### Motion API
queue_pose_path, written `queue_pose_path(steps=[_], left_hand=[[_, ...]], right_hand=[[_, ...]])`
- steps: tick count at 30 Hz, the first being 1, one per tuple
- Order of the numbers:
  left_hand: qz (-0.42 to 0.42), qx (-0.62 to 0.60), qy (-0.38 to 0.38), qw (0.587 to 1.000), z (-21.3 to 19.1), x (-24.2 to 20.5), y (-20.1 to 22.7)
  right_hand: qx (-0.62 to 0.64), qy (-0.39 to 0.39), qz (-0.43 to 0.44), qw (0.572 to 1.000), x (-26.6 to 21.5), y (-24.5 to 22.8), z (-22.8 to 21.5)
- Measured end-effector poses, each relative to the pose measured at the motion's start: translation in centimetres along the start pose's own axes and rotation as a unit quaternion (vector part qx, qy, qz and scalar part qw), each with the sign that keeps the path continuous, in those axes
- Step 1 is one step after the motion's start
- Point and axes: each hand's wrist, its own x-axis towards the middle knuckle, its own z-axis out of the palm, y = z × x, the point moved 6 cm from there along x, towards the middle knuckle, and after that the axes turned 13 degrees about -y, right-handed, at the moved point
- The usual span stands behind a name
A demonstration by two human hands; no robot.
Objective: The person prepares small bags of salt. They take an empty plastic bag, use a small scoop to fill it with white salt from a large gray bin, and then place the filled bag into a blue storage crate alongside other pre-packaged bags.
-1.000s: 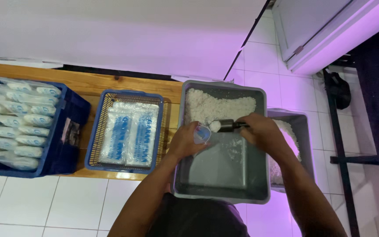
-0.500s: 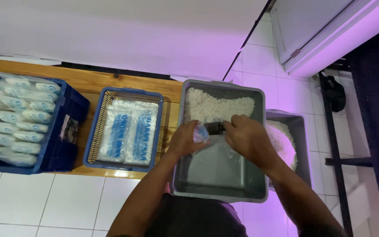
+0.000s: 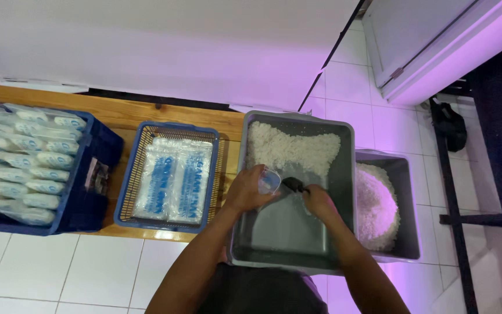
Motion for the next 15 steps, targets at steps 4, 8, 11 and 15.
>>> queue_pose_path(steps=[4,8,11,15], left_hand=[[-0.020,-0.013,-0.022,0.999,0.3,0.2,-0.2],[-0.027,-0.024,-0.026,0.999,0.1,0.3,-0.2],[-0.028,-0.019,-0.019,0.999,0.5,0.3,-0.6],[-0.034,-0.007,-0.015,0.999,0.4,-0.1,-0.6]], right_hand=[[0.016,0.036,0.003,0.999,7.5,-0.5,1.7],[0.064,0.097,0.045,0.992,12.2,-2.4,0.9],[0.076,0.100,0.050,0.991,11.5,-4.8,-0.6],[0.086,0.105,0.021,0.990,5.9,-7.6,-2.1]])
